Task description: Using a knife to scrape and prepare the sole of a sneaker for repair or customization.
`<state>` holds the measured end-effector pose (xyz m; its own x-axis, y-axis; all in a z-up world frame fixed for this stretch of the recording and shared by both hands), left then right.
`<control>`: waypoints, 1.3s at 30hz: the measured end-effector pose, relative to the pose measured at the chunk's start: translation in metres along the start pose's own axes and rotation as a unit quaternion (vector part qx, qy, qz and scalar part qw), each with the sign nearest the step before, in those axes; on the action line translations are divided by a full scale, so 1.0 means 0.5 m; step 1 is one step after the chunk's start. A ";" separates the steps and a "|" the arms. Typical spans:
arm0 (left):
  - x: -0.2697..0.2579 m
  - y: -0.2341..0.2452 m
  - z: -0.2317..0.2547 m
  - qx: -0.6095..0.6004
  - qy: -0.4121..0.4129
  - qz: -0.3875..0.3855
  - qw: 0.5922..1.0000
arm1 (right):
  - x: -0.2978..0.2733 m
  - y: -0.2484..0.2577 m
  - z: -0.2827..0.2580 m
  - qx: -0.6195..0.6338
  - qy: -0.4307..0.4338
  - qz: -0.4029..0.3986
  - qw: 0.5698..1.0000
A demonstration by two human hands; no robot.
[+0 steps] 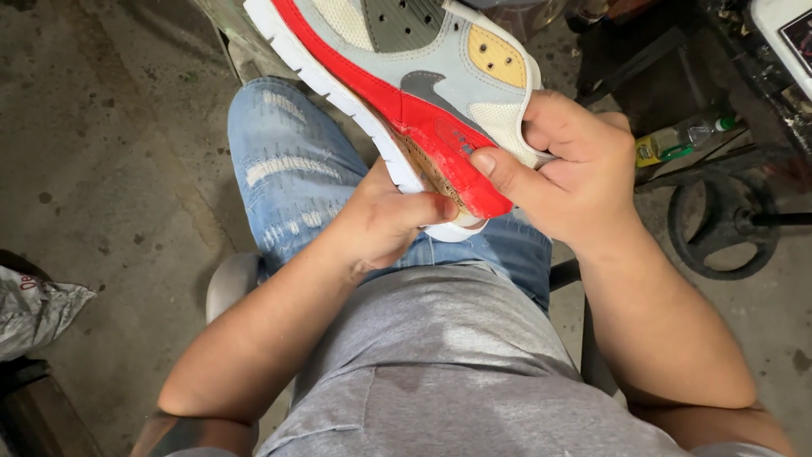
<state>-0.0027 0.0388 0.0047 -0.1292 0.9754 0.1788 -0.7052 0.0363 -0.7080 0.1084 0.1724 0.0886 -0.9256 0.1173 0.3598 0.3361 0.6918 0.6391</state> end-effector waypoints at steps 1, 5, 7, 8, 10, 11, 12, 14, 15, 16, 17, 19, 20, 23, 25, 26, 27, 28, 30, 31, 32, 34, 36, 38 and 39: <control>0.000 0.004 -0.003 0.000 0.000 0.000 1.000 | -0.001 0.000 0.003 0.000 0.000 0.000 1.000; -0.006 0.022 -0.021 -0.002 -0.007 -0.009 1.000 | -0.001 -0.002 0.010 0.000 -0.017 0.001 1.000; -0.002 0.030 -0.022 -0.002 -0.013 -0.013 1.000 | -0.008 -0.006 0.018 -0.002 -0.043 0.001 0.999; 0.000 0.032 -0.014 0.021 -0.004 -0.010 1.000 | -0.010 -0.010 0.018 -0.033 -0.024 0.007 0.999; 0.002 0.044 0.008 0.047 -0.002 -0.003 0.999 | -0.018 -0.016 0.024 -0.063 0.003 0.009 0.998; 0.001 0.055 0.031 0.054 -0.060 0.014 0.997 | -0.024 -0.019 0.029 -0.084 0.020 0.002 0.996; -0.007 0.066 0.051 0.059 -0.117 0.033 0.991 | -0.031 -0.024 0.034 -0.102 0.037 -0.007 0.994; -0.005 0.107 0.104 0.046 -0.161 0.040 0.985 | -0.049 -0.038 0.053 -0.118 0.047 -0.025 0.992; -0.008 0.128 0.131 0.033 -0.199 0.039 0.979 | -0.058 -0.046 0.063 -0.138 0.052 -0.037 0.988; -0.012 0.146 0.138 0.037 -0.204 0.049 0.977 | -0.071 -0.054 0.073 -0.131 0.059 -0.043 0.989; -0.013 0.157 0.144 0.094 -0.181 0.027 0.979 | -0.083 -0.060 0.082 -0.142 0.066 -0.037 0.987; -0.013 0.171 0.154 0.157 -0.159 0.008 0.975 | -0.092 -0.068 0.087 -0.151 0.079 -0.030 0.985; -0.003 0.167 0.148 0.134 -0.142 -0.016 0.981 | -0.093 -0.070 0.088 -0.178 0.042 -0.071 0.981; 0.017 0.154 0.131 0.153 -0.122 -0.050 0.979 | -0.121 -0.027 0.102 -0.129 0.030 -0.072 0.988; 0.021 0.138 0.117 0.187 -0.115 -0.059 0.974 | -0.133 0.014 0.097 -0.051 0.047 -0.036 0.997; 0.023 0.122 0.117 0.271 -0.132 -0.062 0.951 | -0.132 0.045 0.092 0.052 0.035 0.050 0.997; 0.024 0.104 0.117 0.353 -0.149 -0.067 0.921 | -0.134 0.075 0.089 0.153 0.025 0.136 0.979; 0.028 0.082 0.116 0.350 -0.146 -0.073 0.923 | -0.120 0.082 0.059 0.149 0.020 0.141 0.979; 0.039 0.037 0.115 0.431 -0.122 -0.052 0.892 | -0.089 0.090 0.009 0.088 -0.066 0.093 0.990; 0.046 0.018 0.114 0.430 -0.121 -0.061 0.893 | -0.055 0.080 -0.021 0.083 -0.069 0.100 0.989; 0.050 -0.003 0.116 0.490 -0.132 -0.055 0.860 | -0.017 0.061 -0.053 0.038 -0.075 0.046 0.995; 0.059 -0.034 0.122 0.546 -0.143 -0.056 0.824 | 0.026 0.038 -0.072 -0.009 -0.084 -0.004 0.996; 0.062 -0.061 0.129 0.609 -0.158 -0.094 0.771 | 0.038 0.019 -0.043 0.134 -0.093 -0.032 0.986; 0.062 -0.058 0.132 0.599 -0.142 -0.115 0.780 | 0.031 0.022 -0.039 0.183 -0.090 -0.019 0.979; 0.062 -0.055 0.132 0.587 -0.125 -0.134 0.788 | 0.029 0.021 -0.035 0.233 -0.088 -0.007 0.969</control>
<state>-0.0334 0.0535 0.0748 0.1050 0.8879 0.4480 -0.8708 -0.1355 0.4726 0.1016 0.1690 0.1126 -0.9587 0.1962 0.2060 0.2459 0.9358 0.2527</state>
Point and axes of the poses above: each hand's wrist, its own x-axis towards the middle knuckle, its own y-axis out of the back of the hand, z = x × y, the point moved 4 cm from there along x, towards the middle knuckle, and after that the axes turned 12 degrees about -z, right-handed, at the moved point
